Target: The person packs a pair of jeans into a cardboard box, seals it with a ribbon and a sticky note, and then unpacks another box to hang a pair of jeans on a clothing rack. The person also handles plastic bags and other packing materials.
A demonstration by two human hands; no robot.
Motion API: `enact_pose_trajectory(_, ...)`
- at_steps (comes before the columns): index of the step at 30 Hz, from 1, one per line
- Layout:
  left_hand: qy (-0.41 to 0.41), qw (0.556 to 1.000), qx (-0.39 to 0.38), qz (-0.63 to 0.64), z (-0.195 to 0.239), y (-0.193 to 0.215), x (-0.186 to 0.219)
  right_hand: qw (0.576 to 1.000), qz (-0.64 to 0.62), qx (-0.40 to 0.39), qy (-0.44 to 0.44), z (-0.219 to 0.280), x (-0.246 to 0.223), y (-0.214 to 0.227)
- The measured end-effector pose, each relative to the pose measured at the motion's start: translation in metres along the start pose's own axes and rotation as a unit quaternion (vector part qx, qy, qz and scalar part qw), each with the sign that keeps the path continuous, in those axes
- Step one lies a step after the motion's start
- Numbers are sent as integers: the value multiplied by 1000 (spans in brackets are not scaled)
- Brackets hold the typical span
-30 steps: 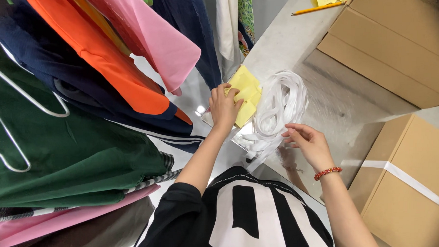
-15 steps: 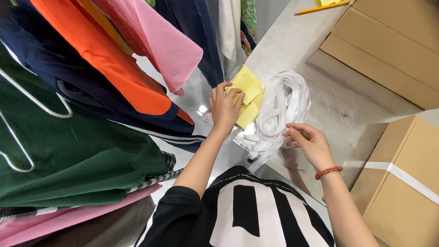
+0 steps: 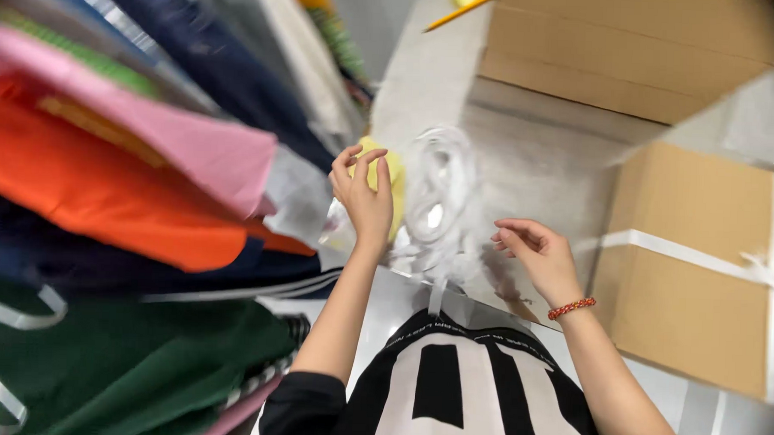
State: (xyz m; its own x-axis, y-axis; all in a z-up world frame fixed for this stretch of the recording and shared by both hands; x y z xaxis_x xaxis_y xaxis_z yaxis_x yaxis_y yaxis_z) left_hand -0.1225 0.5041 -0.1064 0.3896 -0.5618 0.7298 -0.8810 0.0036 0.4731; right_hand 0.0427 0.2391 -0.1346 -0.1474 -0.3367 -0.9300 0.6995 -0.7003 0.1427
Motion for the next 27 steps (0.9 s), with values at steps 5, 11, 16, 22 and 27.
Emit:
enact_pose_trajectory(5,-57,989,-85,108,28,-52,89,988,-37,144,43,24,28,94)
enact_pose_trajectory(11,-70,934,-256,240,121,-126,189,949,-22,308,67,77,69,240)
enact_pose_trajectory(16,-73,884,-373,272,211,-196,253,907,43,410,82,101,120,365)
enact_pose_trajectory(22,-135,868,-424,221,280,-280,320,923,122,359,68,78,130,401)
enact_pose_trajectory(27,-128,869,-474,56,294,-316,346,915,238,323,42,80,132,401)
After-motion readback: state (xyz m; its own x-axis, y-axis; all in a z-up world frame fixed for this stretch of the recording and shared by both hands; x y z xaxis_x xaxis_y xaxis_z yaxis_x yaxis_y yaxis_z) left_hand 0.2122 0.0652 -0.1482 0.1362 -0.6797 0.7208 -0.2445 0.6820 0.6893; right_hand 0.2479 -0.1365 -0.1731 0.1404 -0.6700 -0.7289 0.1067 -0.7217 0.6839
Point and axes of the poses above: each hand's wrist, its own z-axis away from the middle knuckle, its own y-axis out of the back of the hand, x = y × z, the point moved 6 cm from there along -z, towards the middle knuckle, and after that the axes turned 4 degrees about -y, right-handed, at the moved point
